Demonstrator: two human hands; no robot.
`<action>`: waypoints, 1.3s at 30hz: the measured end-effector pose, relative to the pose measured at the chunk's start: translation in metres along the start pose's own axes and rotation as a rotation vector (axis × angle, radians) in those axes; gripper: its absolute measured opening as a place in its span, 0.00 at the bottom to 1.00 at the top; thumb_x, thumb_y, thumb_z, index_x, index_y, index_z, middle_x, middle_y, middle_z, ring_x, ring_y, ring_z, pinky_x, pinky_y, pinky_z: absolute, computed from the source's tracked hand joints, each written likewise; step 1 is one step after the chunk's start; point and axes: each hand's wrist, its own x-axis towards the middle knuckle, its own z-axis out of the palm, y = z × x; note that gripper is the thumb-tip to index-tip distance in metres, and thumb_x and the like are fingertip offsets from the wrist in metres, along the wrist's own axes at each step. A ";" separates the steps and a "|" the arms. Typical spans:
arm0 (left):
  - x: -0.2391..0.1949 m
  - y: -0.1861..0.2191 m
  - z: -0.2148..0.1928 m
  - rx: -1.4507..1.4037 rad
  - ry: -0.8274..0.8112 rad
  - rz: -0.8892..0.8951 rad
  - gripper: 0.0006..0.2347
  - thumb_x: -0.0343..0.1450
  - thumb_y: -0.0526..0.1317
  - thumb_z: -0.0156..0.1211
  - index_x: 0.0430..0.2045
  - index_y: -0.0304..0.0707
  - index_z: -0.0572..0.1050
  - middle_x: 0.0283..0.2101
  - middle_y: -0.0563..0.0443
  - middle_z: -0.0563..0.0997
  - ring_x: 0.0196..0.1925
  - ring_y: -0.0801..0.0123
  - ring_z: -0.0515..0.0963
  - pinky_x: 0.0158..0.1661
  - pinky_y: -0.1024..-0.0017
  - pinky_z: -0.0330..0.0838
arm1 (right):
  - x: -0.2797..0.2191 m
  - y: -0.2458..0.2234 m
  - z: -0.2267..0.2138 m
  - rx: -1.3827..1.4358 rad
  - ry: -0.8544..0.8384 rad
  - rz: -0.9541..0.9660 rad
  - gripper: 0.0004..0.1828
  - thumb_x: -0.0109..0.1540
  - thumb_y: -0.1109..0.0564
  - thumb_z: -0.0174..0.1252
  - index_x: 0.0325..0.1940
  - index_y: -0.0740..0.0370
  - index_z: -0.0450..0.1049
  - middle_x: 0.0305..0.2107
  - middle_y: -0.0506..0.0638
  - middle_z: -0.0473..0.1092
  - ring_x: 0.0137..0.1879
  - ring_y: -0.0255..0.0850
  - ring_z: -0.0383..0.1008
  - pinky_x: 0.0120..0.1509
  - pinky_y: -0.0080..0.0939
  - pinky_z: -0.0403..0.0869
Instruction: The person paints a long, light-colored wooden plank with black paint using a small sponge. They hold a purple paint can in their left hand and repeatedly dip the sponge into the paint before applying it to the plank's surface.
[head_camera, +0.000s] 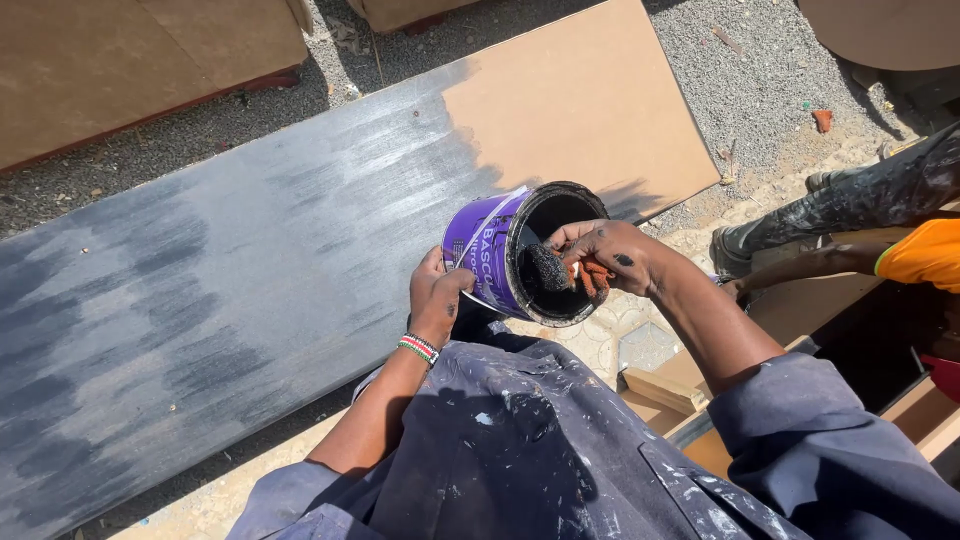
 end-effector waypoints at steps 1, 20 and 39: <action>-0.008 0.013 0.005 -0.001 0.003 -0.002 0.24 0.56 0.31 0.60 0.49 0.35 0.84 0.34 0.52 0.83 0.40 0.68 0.81 0.43 0.70 0.79 | 0.001 0.001 0.000 -0.002 -0.002 0.002 0.11 0.66 0.70 0.60 0.50 0.67 0.82 0.29 0.63 0.80 0.33 0.49 0.87 0.35 0.44 0.87; 0.009 0.017 0.026 0.079 0.008 -0.062 0.21 0.56 0.34 0.61 0.44 0.37 0.84 0.33 0.50 0.83 0.39 0.65 0.83 0.38 0.64 0.84 | 0.115 0.073 -0.086 -0.659 -0.303 -0.380 0.12 0.56 0.69 0.67 0.42 0.66 0.89 0.28 0.57 0.82 0.36 0.50 0.83 0.40 0.46 0.84; 0.106 -0.044 0.170 -0.094 0.194 -0.226 0.27 0.64 0.29 0.63 0.62 0.17 0.76 0.44 0.25 0.77 0.47 0.41 0.88 0.50 0.41 0.94 | 0.229 0.248 -0.270 0.952 0.273 -0.237 0.08 0.80 0.51 0.64 0.54 0.56 0.77 0.27 0.55 0.75 0.28 0.40 0.75 0.27 0.28 0.65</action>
